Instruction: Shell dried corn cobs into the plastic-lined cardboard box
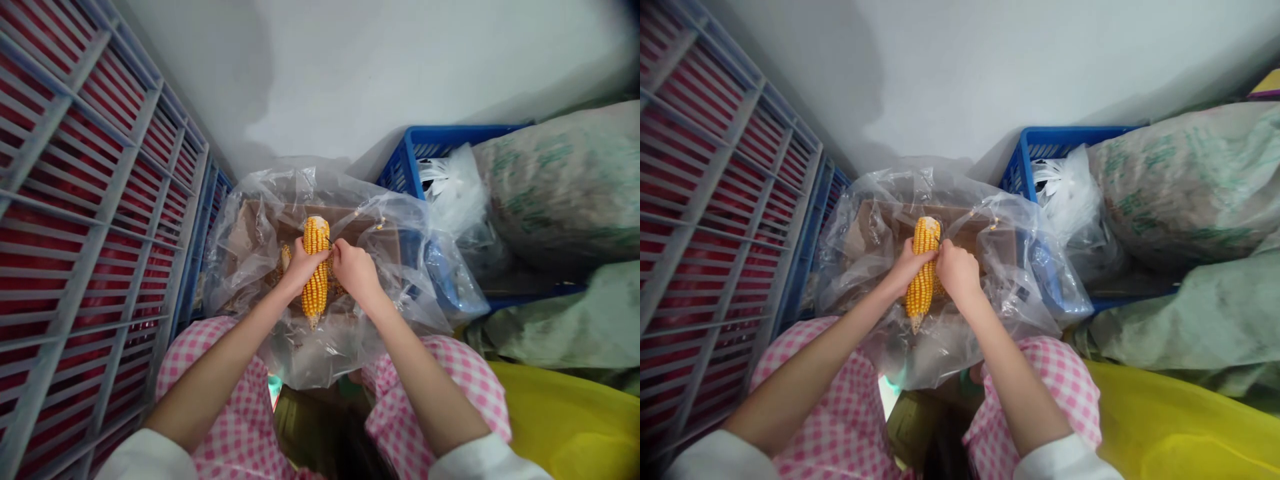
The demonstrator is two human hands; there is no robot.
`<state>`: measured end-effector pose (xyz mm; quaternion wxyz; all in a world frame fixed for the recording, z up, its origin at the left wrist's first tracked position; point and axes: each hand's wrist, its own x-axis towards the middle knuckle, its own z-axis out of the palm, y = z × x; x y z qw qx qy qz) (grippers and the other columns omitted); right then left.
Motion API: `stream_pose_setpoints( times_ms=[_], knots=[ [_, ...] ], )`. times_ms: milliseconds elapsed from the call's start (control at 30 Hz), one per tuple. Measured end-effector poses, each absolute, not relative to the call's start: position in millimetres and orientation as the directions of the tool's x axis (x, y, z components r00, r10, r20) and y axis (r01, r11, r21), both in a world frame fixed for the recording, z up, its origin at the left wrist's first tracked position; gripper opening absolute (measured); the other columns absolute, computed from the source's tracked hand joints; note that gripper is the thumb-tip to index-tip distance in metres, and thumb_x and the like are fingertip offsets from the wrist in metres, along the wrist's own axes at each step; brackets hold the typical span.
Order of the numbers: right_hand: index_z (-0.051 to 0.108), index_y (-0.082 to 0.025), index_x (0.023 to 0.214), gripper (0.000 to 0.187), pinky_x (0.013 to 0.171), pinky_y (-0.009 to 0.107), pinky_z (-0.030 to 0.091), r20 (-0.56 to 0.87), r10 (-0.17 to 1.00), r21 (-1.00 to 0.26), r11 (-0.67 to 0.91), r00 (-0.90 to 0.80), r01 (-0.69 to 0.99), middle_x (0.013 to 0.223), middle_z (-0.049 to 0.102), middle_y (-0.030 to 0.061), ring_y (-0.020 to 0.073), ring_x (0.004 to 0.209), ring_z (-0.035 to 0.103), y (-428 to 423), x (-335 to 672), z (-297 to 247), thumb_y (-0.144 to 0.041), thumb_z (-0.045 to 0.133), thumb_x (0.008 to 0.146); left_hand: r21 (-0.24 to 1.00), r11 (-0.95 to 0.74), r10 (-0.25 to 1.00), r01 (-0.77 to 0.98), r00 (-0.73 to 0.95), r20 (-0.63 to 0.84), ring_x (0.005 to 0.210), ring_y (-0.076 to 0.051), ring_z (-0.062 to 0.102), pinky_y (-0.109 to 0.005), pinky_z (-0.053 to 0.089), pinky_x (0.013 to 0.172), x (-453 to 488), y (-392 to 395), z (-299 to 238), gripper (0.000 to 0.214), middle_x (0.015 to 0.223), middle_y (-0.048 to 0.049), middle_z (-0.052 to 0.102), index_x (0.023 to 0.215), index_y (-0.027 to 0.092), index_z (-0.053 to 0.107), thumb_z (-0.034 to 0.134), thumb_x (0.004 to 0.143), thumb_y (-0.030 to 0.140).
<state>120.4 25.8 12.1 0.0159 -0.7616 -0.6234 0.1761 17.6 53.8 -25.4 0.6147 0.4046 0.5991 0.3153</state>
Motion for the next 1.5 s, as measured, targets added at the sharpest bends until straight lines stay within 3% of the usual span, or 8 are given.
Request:
stream_pose_setpoints(
  times_ms=[300,600,833,967,1100,1200,1333,1500],
  knots=[
    [0.053,-0.018,0.091,0.028,0.056,0.025,0.033,-0.24,0.945,-0.361,-0.3,0.223,0.883,0.075,0.064,0.0072,0.0192,0.066,0.06,22,106,-13,-0.026,0.026,0.089,0.875,0.456,0.887,0.163,-0.009,-0.461,0.075,-0.014,0.057,-0.025,0.044,0.063,16,47,-33,0.039,0.086,-0.0025,0.054,0.088,0.021,0.034,0.064,0.062,0.023],
    [0.056,-0.018,0.084,0.027,0.061,0.021,0.032,-0.278,0.925,-0.601,-0.377,0.258,0.705,0.077,0.063,0.0053,0.0139,0.069,0.056,18,102,-32,-0.024,0.03,0.086,0.837,0.541,0.841,0.078,-0.055,-0.539,0.071,-0.013,0.057,-0.024,0.045,0.062,17,39,-37,0.041,0.084,-0.0026,0.055,0.089,0.021,0.034,0.064,0.062,0.021],
    [0.053,-0.017,0.079,0.027,0.057,0.02,0.032,-0.28,0.92,-0.653,-0.391,0.272,0.648,0.073,0.061,0.004,0.0131,0.066,0.054,24,103,-33,-0.025,0.027,0.085,0.78,0.623,0.778,-0.054,-0.051,-0.626,0.067,-0.014,0.058,-0.027,0.047,0.061,21,39,-32,0.039,0.083,-0.0025,0.055,0.09,0.021,0.035,0.063,0.064,0.022],
    [0.051,-0.018,0.084,0.028,0.06,0.022,0.035,-0.259,0.938,-0.587,-0.344,0.232,0.733,0.076,0.062,0.0063,0.0158,0.071,0.057,28,107,-19,-0.026,0.025,0.088,0.797,0.6,0.797,-0.072,-0.031,-0.603,0.064,-0.012,0.057,-0.025,0.046,0.058,21,44,-27,0.039,0.079,-0.0007,0.053,0.089,0.021,0.035,0.064,0.063,0.022],
    [0.048,-0.015,0.094,0.027,0.062,0.027,0.039,-0.303,0.923,-0.34,-0.337,0.237,0.878,0.078,0.063,0.0104,0.0202,0.071,0.061,26,109,-10,-0.025,0.023,0.089,0.811,0.582,0.812,-0.051,-0.015,-0.583,0.068,-0.013,0.057,-0.025,0.046,0.061,22,44,-31,0.04,0.083,-0.0011,0.054,0.089,0.021,0.034,0.064,0.062,0.021],
    [0.046,-0.013,0.097,0.023,0.063,0.028,0.042,-0.313,0.935,-0.209,-0.241,0.169,0.948,0.083,0.063,0.0125,0.0215,0.074,0.062,23,109,-6,-0.019,0.026,0.088,0.812,0.58,0.814,-0.058,0.007,-0.581,0.068,-0.013,0.057,-0.025,0.046,0.062,23,42,-35,0.039,0.083,-0.0013,0.055,0.088,0.022,0.034,0.064,0.063,0.021],
    [0.045,-0.015,0.097,0.021,0.063,0.031,0.044,-0.329,0.943,-0.15,-0.108,0.053,0.983,0.085,0.063,0.0128,0.0233,0.075,0.063,20,111,0,-0.018,0.028,0.087,0.802,0.593,0.803,-0.072,-0.013,-0.596,0.067,-0.012,0.057,-0.025,0.046,0.061,23,43,-35,0.038,0.084,-0.0017,0.054,0.088,0.022,0.033,0.063,0.064,0.021],
    [0.047,-0.017,0.095,0.025,0.062,0.032,0.044,-0.322,0.936,-0.152,-0.199,0.142,0.968,0.079,0.063,0.0115,0.0247,0.074,0.063,21,117,8,-0.026,0.024,0.088,0.834,0.552,0.834,0.023,0.01,-0.552,0.07,-0.014,0.058,-0.026,0.046,0.062,21,43,-37,0.042,0.087,-0.0027,0.056,0.093,0.022,0.035,0.063,0.063,0.023]
  ],
)
